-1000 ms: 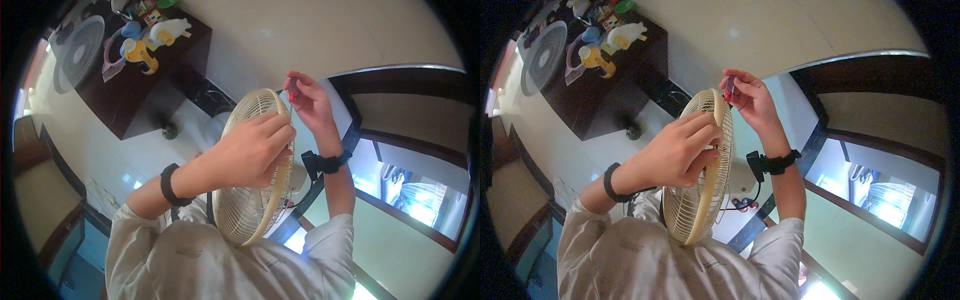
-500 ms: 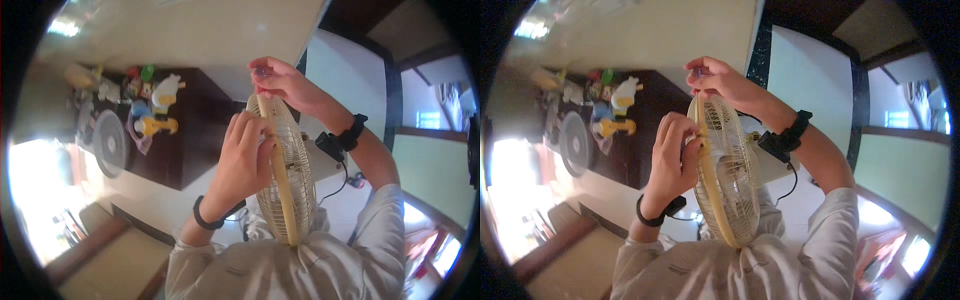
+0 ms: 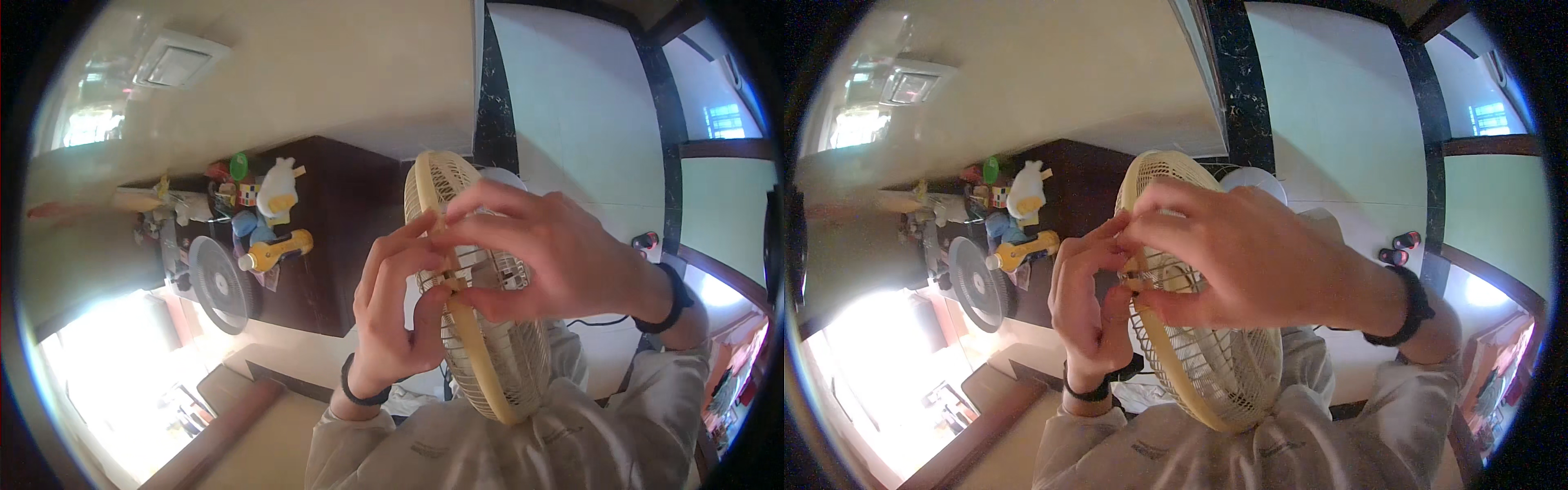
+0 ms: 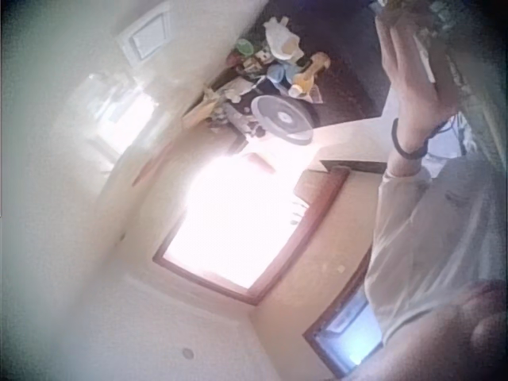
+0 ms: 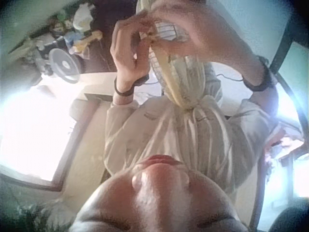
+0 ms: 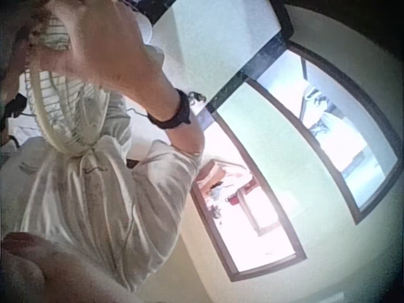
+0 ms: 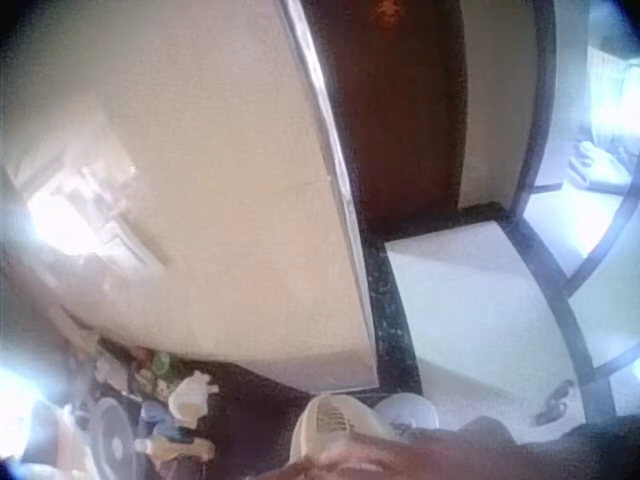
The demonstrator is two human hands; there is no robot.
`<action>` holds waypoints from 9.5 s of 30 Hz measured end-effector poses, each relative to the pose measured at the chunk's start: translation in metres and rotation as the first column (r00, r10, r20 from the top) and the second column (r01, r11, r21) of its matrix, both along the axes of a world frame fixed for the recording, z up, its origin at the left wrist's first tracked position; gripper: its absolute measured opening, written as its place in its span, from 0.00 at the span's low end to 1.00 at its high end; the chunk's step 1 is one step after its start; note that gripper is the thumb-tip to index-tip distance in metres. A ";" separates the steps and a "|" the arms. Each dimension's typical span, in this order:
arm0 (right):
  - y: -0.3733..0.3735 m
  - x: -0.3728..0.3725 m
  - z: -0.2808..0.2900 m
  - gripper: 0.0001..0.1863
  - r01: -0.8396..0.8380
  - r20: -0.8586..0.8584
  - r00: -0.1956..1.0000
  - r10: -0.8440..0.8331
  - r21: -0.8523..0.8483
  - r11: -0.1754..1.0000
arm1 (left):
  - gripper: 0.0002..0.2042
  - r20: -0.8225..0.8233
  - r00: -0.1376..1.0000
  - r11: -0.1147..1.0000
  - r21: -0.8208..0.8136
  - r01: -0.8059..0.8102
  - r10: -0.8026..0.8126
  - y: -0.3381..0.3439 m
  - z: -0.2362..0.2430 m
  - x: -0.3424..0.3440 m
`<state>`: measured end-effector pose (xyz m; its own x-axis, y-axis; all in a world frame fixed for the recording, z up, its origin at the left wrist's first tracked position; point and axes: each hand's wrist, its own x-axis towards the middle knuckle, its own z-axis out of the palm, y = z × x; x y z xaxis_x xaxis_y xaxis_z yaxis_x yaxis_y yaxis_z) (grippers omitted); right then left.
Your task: The user is using a screwdriver to tighten or loosen a screw on the outer cage of a floor fan.
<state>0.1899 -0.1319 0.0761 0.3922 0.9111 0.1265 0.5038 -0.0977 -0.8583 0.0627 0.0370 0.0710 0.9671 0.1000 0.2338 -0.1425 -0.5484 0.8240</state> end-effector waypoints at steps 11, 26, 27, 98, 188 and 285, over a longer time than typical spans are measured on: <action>0.011 -0.003 0.001 0.16 -0.035 -0.095 0.995 0.033 -0.023 0.999 | 0.13 0.087 0.994 0.917 -0.397 -0.024 0.064 0.006 -0.027 -0.015; 0.016 -0.006 -0.011 0.16 -0.016 -0.046 0.999 0.021 0.112 0.994 | 0.14 0.242 0.943 0.873 -0.480 -0.087 0.227 -0.004 -0.047 -0.009; 0.017 -0.005 -0.008 0.15 -0.012 -0.086 0.996 0.019 0.082 0.997 | 0.14 0.248 0.935 0.860 -0.501 -0.101 0.254 -0.005 -0.049 -0.009; 0.069 0.084 -0.068 0.23 0.176 -0.841 0.531 0.106 0.231 0.957 | 0.33 0.242 0.937 0.805 -0.590 -0.063 0.250 -0.013 -0.047 -0.005; 0.102 0.070 -0.056 0.15 0.137 -0.825 0.566 -0.004 0.089 0.987 | 0.19 0.235 0.945 0.786 -0.617 -0.036 0.228 -0.002 -0.046 0.000; 0.096 0.072 -0.080 0.15 0.242 -0.766 0.633 -0.114 0.056 0.969 | 0.13 0.114 0.982 0.923 -0.370 -0.101 0.153 0.011 -0.027 0.007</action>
